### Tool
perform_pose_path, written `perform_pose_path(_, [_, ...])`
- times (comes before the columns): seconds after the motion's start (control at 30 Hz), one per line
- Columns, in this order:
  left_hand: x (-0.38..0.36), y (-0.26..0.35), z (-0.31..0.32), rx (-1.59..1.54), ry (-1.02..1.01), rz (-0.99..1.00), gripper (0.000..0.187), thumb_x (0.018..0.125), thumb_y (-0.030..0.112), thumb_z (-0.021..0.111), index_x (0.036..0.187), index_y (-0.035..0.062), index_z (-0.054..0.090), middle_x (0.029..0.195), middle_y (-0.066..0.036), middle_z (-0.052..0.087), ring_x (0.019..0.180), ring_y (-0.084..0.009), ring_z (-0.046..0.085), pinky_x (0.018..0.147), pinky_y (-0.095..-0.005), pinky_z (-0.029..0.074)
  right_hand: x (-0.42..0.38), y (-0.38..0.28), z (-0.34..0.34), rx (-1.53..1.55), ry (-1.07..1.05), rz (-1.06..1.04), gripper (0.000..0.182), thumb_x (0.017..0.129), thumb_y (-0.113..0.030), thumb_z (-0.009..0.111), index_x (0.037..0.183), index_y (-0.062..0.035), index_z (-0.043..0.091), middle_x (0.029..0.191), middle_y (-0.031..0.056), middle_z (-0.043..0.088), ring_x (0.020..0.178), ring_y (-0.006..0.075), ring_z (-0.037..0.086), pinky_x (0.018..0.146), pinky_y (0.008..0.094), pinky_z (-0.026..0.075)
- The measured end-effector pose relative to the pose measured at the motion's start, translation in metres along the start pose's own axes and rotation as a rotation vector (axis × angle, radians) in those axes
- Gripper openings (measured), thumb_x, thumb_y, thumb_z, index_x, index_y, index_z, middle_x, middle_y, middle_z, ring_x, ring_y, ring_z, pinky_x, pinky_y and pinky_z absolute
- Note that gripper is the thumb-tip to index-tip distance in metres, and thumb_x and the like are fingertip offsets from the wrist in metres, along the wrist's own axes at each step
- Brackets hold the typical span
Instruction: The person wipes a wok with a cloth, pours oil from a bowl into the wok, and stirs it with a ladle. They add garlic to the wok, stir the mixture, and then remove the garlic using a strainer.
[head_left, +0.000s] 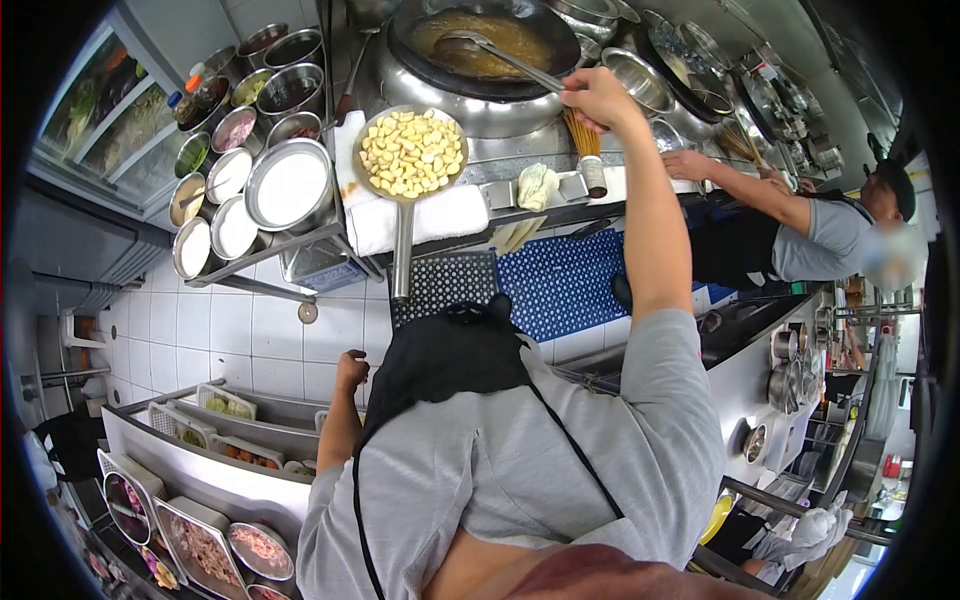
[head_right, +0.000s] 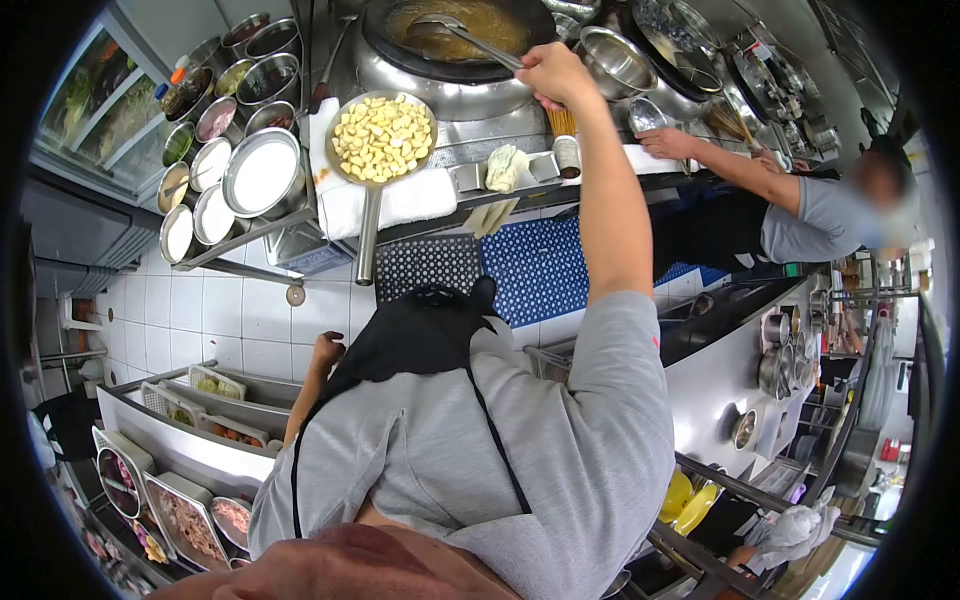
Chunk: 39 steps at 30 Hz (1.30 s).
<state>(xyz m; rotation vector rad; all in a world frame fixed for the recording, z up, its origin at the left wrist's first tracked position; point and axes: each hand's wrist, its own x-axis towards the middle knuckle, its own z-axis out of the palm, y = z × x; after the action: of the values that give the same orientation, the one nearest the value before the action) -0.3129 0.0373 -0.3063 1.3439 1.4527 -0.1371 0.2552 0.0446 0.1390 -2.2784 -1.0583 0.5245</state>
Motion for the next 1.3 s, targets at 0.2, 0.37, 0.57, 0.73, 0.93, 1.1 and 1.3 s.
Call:
perform_pose_path(0.2, [-0.013, 0.001, 0.011, -0.080, 0.038, -0.043, 0.043, 0.073, -0.005, 0.051, 0.114, -0.0029, 0.062, 0.064, -0.013, 0.061, 0.048, -0.0192, 0.059, 0.043, -0.0313, 0.049, 0.053, -0.020, 0.022, -0.149, 0.107, -0.023, 0.031, 0.078, -0.019, 0.071, 0.106, -0.0054, 0.069, 0.064, 0.0099, 0.065, 0.048, 0.0182, 0.062, 0.047, 0.0320, 0.051])
perform_pose_path(0.37, [-0.040, 0.000, 0.021, -0.059, 0.057, -0.017, 0.045, 0.071, -0.007, 0.052, 0.115, -0.0035, 0.063, 0.066, -0.015, 0.063, 0.049, -0.0218, 0.061, 0.045, -0.0328, 0.050, 0.097, -0.009, 0.025, -0.215, 0.127, -0.006, 0.033, 0.076, -0.020, 0.067, 0.108, -0.0092, 0.070, 0.080, 0.0130, 0.071, 0.061, 0.0208, 0.069, 0.056, 0.0311, 0.058])
perform_pose_path(0.57, [-0.032, -0.045, 0.032, 0.007, 0.013, -0.010, 0.046, 0.071, -0.009, 0.055, 0.115, -0.0006, 0.064, 0.066, -0.018, 0.066, 0.052, -0.0241, 0.065, 0.047, -0.0347, 0.051, 0.090, 0.019, 0.019, -0.267, 0.226, -0.028, 0.035, 0.077, -0.029, 0.070, 0.105, -0.0085, 0.069, 0.073, 0.0109, 0.069, 0.057, 0.0221, 0.067, 0.055, 0.0318, 0.055])
perform_pose_path(0.73, [-0.027, -0.060, 0.030, 0.023, 0.086, 0.005, 0.045, 0.071, -0.007, 0.053, 0.114, 0.0012, 0.066, 0.067, -0.018, 0.067, 0.053, -0.0260, 0.066, 0.050, -0.0354, 0.054, 0.050, 0.022, 0.005, -0.274, 0.156, -0.016, 0.026, 0.083, -0.021, 0.069, 0.104, -0.0056, 0.069, 0.063, 0.0073, 0.064, 0.047, 0.0164, 0.060, 0.045, 0.0320, 0.046])
perform_pose_path(0.93, [-0.009, -0.040, 0.014, -0.031, 0.062, -0.083, 0.044, 0.071, -0.006, 0.052, 0.113, 0.0000, 0.065, 0.068, -0.019, 0.067, 0.053, -0.0254, 0.066, 0.050, -0.0350, 0.054, 0.013, 0.029, -0.018, -0.224, 0.080, -0.008, 0.026, 0.085, -0.014, 0.067, 0.109, -0.0025, 0.066, 0.057, 0.0054, 0.057, 0.040, 0.0116, 0.050, 0.036, 0.0287, 0.034])
perform_pose_path(1.1, [-0.001, -0.008, 0.005, -0.013, 0.066, -0.048, 0.045, 0.071, -0.004, 0.050, 0.113, -0.0005, 0.065, 0.067, -0.019, 0.067, 0.053, -0.0246, 0.066, 0.050, -0.0346, 0.054, -0.018, 0.024, -0.038, -0.193, 0.006, 0.043, 0.031, 0.086, -0.013, 0.067, 0.115, -0.0014, 0.063, 0.056, 0.0037, 0.053, 0.039, 0.0106, 0.047, 0.034, 0.0270, 0.031])
perform_pose_path(1.3, [0.011, -0.003, 0.010, -0.130, 0.022, -0.051, 0.040, 0.076, 0.000, 0.051, 0.113, -0.0006, 0.064, 0.068, -0.017, 0.066, 0.054, -0.0220, 0.065, 0.048, -0.0336, 0.054, -0.050, 0.021, -0.071, -0.114, -0.055, 0.088, 0.035, 0.086, -0.014, 0.068, 0.119, -0.0021, 0.061, 0.057, 0.0025, 0.053, 0.039, 0.0087, 0.046, 0.033, 0.0251, 0.031])
